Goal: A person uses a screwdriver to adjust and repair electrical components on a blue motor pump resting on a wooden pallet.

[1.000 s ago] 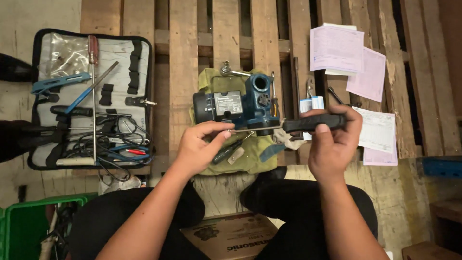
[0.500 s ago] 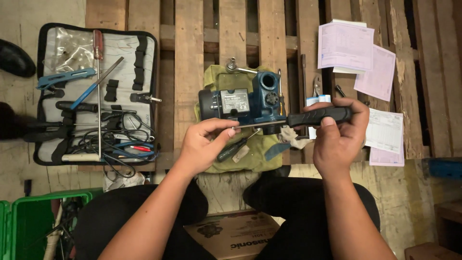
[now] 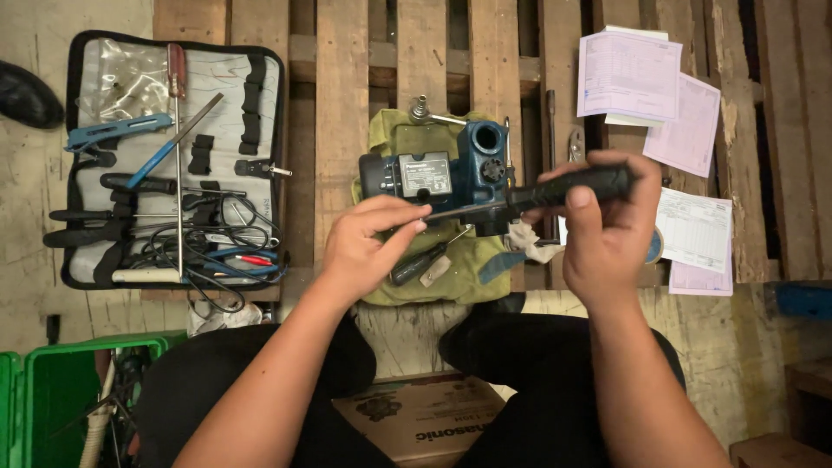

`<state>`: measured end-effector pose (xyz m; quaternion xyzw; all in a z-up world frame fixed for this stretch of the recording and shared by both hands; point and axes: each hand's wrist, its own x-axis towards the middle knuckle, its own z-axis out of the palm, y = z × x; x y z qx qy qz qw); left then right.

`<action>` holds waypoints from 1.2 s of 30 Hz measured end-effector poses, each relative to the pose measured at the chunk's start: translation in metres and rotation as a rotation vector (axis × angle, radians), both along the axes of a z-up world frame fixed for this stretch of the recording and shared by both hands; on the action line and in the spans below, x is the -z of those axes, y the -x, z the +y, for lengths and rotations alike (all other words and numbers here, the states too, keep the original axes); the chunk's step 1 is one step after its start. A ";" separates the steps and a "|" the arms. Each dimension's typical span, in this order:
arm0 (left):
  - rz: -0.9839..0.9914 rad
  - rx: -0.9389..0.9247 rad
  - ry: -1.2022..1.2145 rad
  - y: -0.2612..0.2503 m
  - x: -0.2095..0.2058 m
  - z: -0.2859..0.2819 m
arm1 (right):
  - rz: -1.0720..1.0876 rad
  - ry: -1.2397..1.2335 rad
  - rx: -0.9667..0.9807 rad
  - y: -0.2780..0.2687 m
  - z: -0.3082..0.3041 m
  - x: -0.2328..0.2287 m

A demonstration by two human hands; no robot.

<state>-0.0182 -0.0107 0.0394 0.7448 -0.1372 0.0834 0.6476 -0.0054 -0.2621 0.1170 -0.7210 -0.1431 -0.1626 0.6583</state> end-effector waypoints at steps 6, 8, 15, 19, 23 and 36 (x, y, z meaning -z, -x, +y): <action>-0.212 -0.033 -0.259 -0.017 -0.005 -0.001 | -0.138 0.283 -0.134 -0.016 0.023 -0.051; -0.192 -0.028 -0.268 -0.018 -0.011 0.000 | -0.119 0.324 -0.152 -0.018 0.034 -0.062; -0.308 -0.034 -0.491 -0.022 0.012 -0.001 | -0.070 0.512 -0.231 -0.030 0.045 -0.047; -0.367 -0.024 -0.532 -0.021 0.017 -0.003 | 0.010 0.559 -0.219 -0.022 0.043 -0.036; -0.472 -0.077 -0.564 -0.024 0.020 -0.007 | -0.067 0.670 -0.214 -0.018 0.038 -0.027; -0.323 -0.159 -0.802 -0.027 0.026 -0.009 | -0.109 0.708 -0.313 -0.028 0.043 -0.005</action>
